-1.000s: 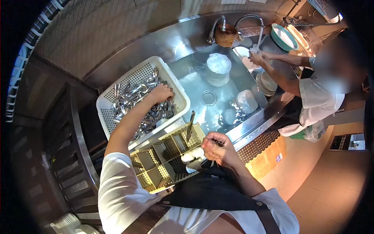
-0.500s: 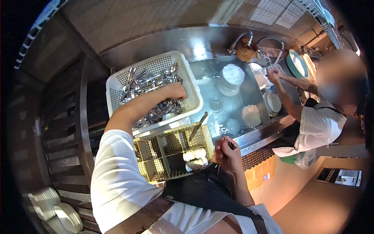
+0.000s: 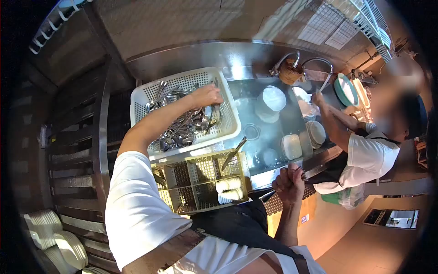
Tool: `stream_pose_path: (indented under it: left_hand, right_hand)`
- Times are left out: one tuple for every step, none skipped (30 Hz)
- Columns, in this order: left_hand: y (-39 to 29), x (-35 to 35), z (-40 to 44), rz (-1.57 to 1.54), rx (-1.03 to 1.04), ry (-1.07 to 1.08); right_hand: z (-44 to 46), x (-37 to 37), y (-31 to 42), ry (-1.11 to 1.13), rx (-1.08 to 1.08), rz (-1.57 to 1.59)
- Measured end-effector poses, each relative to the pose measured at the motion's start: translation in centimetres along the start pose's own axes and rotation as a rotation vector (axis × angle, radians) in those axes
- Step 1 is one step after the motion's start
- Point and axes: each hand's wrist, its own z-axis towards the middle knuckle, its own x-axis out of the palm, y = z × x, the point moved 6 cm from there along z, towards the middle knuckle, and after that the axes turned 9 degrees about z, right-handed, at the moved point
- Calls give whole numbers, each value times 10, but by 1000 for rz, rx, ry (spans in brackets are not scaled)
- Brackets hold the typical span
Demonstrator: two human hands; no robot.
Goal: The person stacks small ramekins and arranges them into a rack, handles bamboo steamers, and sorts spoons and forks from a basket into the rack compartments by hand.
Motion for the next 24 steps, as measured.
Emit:
stream_pose_path:
  left_hand:
    - [6,-8,3,9,2,-6]
    - [21,-21,4,-49,-143,-95]
    - [34,-41,4,-108,-288,-184]
    - [44,-60,2,-158,-458,-261]
    - [43,-76,2,-145,-455,-266]
    - [52,-93,-6,-197,-678,-349]
    - [63,-102,-17,-248,-900,-433]
    - [71,-98,-31,-394,-1023,-492]
    - [68,-112,-32,-382,-1022,-490]
    - [63,-130,-36,-561,-1112,-519]
    - [54,-147,-39,-742,-1201,-544]
    - [41,-168,-36,-808,-1206,-556]
    - [26,-182,-36,-796,-1214,-548]
    - [10,-191,-35,-919,-1216,-581]
    - [-7,-196,-33,-1042,-1214,-615]
    - [-27,-199,-34,-1037,-1265,-588]
    - [-47,-203,-32,-1054,-1301,-609]
    - [-65,-202,-32,-1141,-1316,-593]
    - [-84,-197,-36,-1231,-1334,-576]
    - [-98,-189,-46,-1147,-1378,-587]
    - [-110,-177,-59,-1060,-1420,-602]
    - [-122,-175,-69,-1023,-1465,-559]
    - [-142,-164,-77,-1281,-1570,-623]
    - [-150,-160,-83,-1247,-1579,-604]
  right_hand:
    - [1,1,2,8,-7,-5]
    - [0,-1,5,-20,-37,-35]
    - [-1,-4,9,-46,-66,-64]
    - [0,-4,13,-5,-68,-133]
    - [2,1,15,8,-73,-134]
    - [5,4,18,-67,-76,-128]
    - [9,6,21,-140,-78,-119]
    - [16,12,25,-121,-155,-162]
    - [23,18,27,-106,-227,-201]
    - [35,27,29,-58,-212,-297]
    - [48,37,30,-11,-196,-391]
    - [58,52,29,8,-204,-463]
    - [70,69,24,27,-212,-536]
    - [85,80,12,34,-195,-500]
    - [98,92,-2,41,-180,-465]
    - [108,104,-22,95,-130,-446]
    - [115,111,-42,150,-81,-427]
    - [119,112,-64,183,0,-610]
    - [120,108,-88,215,85,-794]
    - [113,108,-107,247,78,-704]
    - [104,109,-124,282,72,-618]
    - [97,100,-140,204,166,-527]
    - [97,82,-161,186,213,-523]
    - [97,67,-176,226,180,-531]
